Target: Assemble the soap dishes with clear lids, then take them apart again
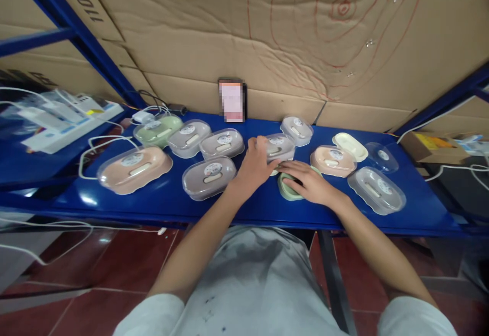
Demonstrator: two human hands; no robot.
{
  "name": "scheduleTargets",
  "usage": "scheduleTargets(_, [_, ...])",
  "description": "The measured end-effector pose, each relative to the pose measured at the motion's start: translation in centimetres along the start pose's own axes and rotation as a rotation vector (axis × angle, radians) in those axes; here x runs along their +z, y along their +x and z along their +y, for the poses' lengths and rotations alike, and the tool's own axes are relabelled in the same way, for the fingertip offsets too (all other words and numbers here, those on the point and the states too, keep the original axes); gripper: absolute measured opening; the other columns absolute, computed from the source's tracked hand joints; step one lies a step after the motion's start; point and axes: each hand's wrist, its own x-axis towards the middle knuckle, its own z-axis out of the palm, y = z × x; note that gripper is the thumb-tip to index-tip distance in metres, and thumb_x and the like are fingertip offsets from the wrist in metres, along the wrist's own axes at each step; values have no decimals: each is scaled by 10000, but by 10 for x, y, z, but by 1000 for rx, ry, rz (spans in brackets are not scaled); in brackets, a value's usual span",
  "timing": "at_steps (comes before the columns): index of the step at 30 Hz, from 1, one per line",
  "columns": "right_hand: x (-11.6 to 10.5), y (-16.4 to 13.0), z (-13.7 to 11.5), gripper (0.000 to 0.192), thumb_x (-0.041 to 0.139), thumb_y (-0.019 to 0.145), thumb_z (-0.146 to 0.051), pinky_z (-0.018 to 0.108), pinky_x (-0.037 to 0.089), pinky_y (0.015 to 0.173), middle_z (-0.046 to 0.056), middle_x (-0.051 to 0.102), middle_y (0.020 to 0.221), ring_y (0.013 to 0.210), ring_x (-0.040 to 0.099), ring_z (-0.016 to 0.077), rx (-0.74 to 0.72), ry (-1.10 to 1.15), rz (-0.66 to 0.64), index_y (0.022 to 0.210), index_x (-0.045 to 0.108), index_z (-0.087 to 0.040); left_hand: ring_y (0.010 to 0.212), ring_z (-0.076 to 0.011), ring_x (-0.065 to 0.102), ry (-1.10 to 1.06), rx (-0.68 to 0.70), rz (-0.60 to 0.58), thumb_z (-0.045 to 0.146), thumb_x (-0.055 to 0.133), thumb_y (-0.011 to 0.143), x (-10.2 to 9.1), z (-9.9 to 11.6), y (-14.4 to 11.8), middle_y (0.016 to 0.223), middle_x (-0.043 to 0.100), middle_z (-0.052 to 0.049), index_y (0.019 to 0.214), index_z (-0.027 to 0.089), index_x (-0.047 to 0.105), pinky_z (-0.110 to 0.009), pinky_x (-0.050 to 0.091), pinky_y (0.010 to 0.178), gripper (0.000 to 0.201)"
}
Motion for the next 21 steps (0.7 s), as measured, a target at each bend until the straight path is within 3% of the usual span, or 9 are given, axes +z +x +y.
scheduleTargets(3, [3,-7,-2,287,526,1125,-334,475,551,1105,61,795,1318,1298,717,260,19,-44,116,1287,753,-267,1331,-386,594,66,-37,-42,335,844,896,4,0,-9,1438,440,-173,1528,219,408,-583,526,1123,776])
scheduleTargets(6, [5,-9,-3,283,517,1123,-313,460,559,1032,61,824,1228,1190,764,256,61,-119,176,1169,790,-249,1374,-401,566,128,-22,-15,381,836,907,8,0,-17,1467,427,-174,1534,238,454,-596,501,1154,749])
scheduleTargets(11, [7,-10,0,281,524,1112,-302,456,552,1012,74,829,1208,1156,776,261,94,-154,202,1123,796,-234,1424,-464,537,267,-30,-53,383,817,919,13,2,-31,1646,327,-275,1624,192,352,-627,508,1127,866])
scheduleTargets(16, [8,-10,1,264,531,1113,-299,452,543,1012,70,830,1200,1167,774,267,104,-156,208,1105,785,-228,1462,-474,529,334,-33,-91,352,792,946,11,-1,-32,1665,368,-317,1663,162,296,-617,510,1137,892])
scheduleTargets(21, [6,-10,0,251,528,1116,-286,445,527,1007,65,826,1209,1163,769,263,102,-170,201,1114,771,-224,1600,-507,365,401,-7,-104,204,721,949,10,-3,-19,1765,167,-363,1684,109,274,-644,433,1219,866])
